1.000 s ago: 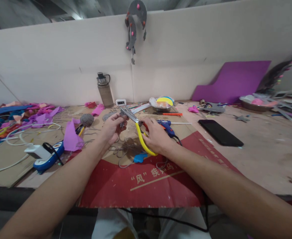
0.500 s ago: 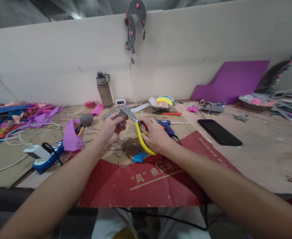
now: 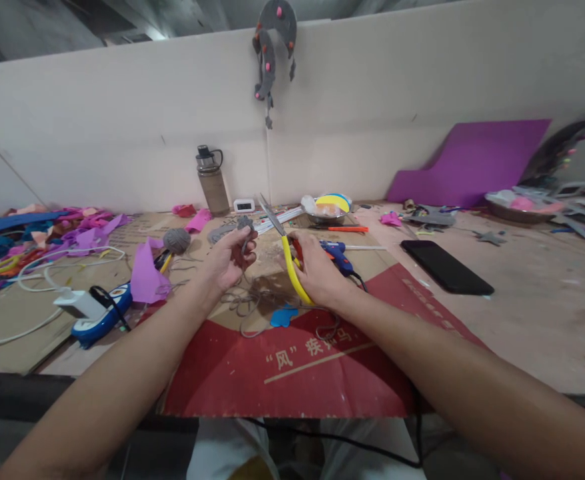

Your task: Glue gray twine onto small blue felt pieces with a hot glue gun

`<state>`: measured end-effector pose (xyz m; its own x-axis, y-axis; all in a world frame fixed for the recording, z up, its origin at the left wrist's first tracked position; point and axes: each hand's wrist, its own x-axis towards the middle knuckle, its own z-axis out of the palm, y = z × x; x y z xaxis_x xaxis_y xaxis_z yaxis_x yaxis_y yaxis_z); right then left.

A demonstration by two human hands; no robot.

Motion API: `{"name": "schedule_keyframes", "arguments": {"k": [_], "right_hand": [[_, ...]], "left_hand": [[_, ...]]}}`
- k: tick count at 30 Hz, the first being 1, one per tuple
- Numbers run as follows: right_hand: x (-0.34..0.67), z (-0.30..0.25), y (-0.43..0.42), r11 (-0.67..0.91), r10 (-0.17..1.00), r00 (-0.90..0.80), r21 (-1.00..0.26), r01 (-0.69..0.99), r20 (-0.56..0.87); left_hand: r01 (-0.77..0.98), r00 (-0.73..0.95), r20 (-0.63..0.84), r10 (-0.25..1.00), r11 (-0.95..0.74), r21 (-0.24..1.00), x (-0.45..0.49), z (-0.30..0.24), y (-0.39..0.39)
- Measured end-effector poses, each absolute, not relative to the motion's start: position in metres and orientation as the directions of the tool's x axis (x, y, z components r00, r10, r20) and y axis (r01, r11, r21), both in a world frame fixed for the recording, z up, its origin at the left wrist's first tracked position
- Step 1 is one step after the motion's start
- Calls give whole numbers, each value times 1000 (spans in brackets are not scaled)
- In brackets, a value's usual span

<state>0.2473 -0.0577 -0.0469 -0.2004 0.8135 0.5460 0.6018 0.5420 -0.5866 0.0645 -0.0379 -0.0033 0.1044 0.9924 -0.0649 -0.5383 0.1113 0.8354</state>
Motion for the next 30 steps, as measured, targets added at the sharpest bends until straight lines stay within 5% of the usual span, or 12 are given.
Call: {"name": "schedule_keyframes", "arguments": {"k": [9,16,26,30], "right_hand": [[244,-45,-61,559,817,-255,-601,571,517],[251,-49,-53,271,934,-74,-558,784,351],[254,-56,-52,311,925,-206,-324,893,319],[249,-43,-52,422,866,-155,-529,736,476]], "left_hand": [[-553,74,-44,996,78,829,66,-2,-40],[-341,-59,-135,989,107,934,59,-14,-27],[-7,36,178,983,-178,984,59,-21,-28],[96,136,198,971,-212,973,64,-25,-31]]}}
